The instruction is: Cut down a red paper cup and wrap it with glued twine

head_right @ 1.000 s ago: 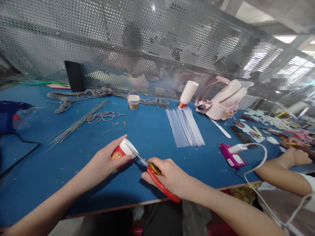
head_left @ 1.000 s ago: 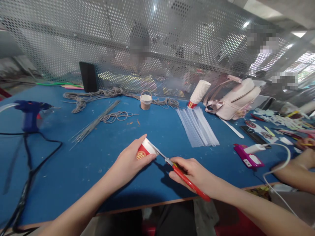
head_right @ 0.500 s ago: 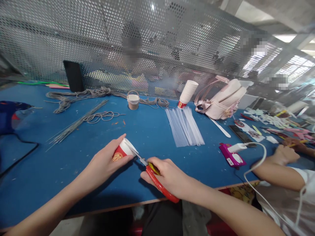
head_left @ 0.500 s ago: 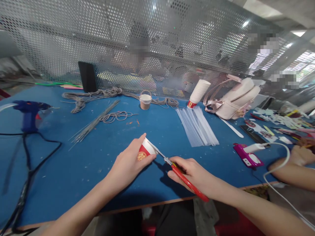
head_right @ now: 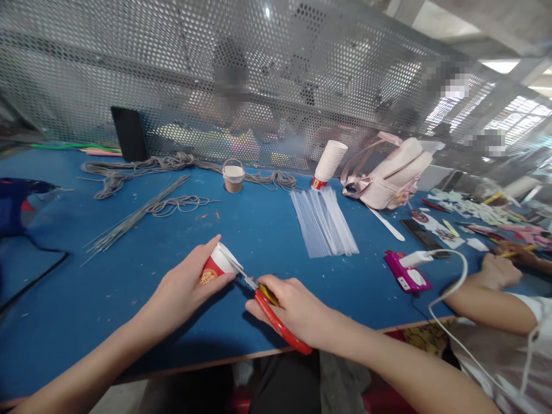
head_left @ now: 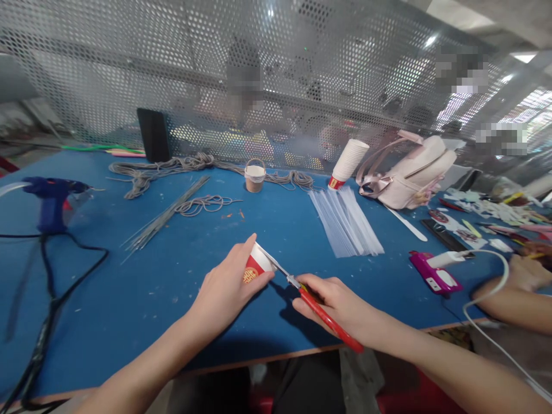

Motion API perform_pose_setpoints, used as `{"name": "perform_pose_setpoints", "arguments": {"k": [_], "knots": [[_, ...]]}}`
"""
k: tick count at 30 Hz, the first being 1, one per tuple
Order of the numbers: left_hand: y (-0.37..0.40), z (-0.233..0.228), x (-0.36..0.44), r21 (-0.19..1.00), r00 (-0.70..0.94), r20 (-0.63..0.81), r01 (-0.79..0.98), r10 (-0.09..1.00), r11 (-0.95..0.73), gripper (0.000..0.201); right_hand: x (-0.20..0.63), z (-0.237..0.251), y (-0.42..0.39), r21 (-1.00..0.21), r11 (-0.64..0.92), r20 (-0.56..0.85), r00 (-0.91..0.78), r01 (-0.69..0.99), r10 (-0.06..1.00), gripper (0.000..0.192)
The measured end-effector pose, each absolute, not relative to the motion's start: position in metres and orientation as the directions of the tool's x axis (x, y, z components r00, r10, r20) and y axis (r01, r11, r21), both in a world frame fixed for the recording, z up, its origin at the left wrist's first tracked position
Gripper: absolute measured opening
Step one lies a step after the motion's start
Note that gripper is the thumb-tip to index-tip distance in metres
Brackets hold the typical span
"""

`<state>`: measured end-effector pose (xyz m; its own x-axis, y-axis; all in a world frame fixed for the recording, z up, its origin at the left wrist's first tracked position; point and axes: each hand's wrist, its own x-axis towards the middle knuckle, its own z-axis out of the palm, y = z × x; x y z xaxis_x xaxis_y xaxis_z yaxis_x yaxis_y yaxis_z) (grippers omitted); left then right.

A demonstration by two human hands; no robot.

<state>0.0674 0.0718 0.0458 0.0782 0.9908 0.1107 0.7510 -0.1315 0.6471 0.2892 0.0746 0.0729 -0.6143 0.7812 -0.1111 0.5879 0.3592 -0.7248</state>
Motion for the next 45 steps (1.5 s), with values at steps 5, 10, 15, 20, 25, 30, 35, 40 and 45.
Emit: {"name": "perform_pose_setpoints", "arguments": {"k": [5,10,15,20,25,30,35,40,45], "knots": [[0.071,0.044,0.070,0.598,0.074,0.145,0.788,0.987,-0.146,0.068,0.290,0.069,0.075,-0.725,0.359,-0.122,-0.623,0.587,0.773,0.031],[0.071,0.049,0.070,0.644,0.043,0.134,0.756,0.990,-0.120,0.072,0.291,0.069,0.075,-0.722,0.363,-0.118,-0.621,0.590,0.775,0.030],[0.076,0.066,0.060,0.849,-0.057,-0.084,0.519,0.995,0.101,0.078,0.293,0.075,0.075,-0.713,0.410,-0.072,-0.642,0.569,0.763,0.027],[0.078,0.071,0.054,0.925,0.044,-0.157,0.356,0.987,0.132,0.070,0.295,0.075,0.073,-0.716,0.396,-0.074,-0.627,0.574,0.775,0.028],[0.075,0.072,0.063,0.895,0.025,-0.175,0.421,0.984,0.149,0.073,0.292,0.072,0.074,-0.712,0.398,-0.057,-0.613,0.579,0.788,0.030],[0.074,0.073,0.065,0.897,0.016,-0.191,0.408,0.981,0.168,0.073,0.290,0.070,0.075,-0.721,0.388,-0.060,-0.610,0.574,0.790,0.031],[0.074,0.069,0.065,0.899,0.018,-0.201,0.401,0.979,0.177,0.072,0.292,0.070,0.075,-0.720,0.377,-0.089,-0.617,0.582,0.782,0.031],[0.075,0.065,0.065,0.882,0.006,-0.188,0.442,0.982,0.166,0.073,0.292,0.070,0.076,-0.718,0.380,-0.087,-0.617,0.583,0.782,0.028],[0.076,0.058,0.066,0.817,-0.005,-0.006,0.577,1.000,0.008,0.070,0.290,0.073,0.077,-0.692,0.403,-0.060,-0.605,0.599,0.794,0.025]]}}
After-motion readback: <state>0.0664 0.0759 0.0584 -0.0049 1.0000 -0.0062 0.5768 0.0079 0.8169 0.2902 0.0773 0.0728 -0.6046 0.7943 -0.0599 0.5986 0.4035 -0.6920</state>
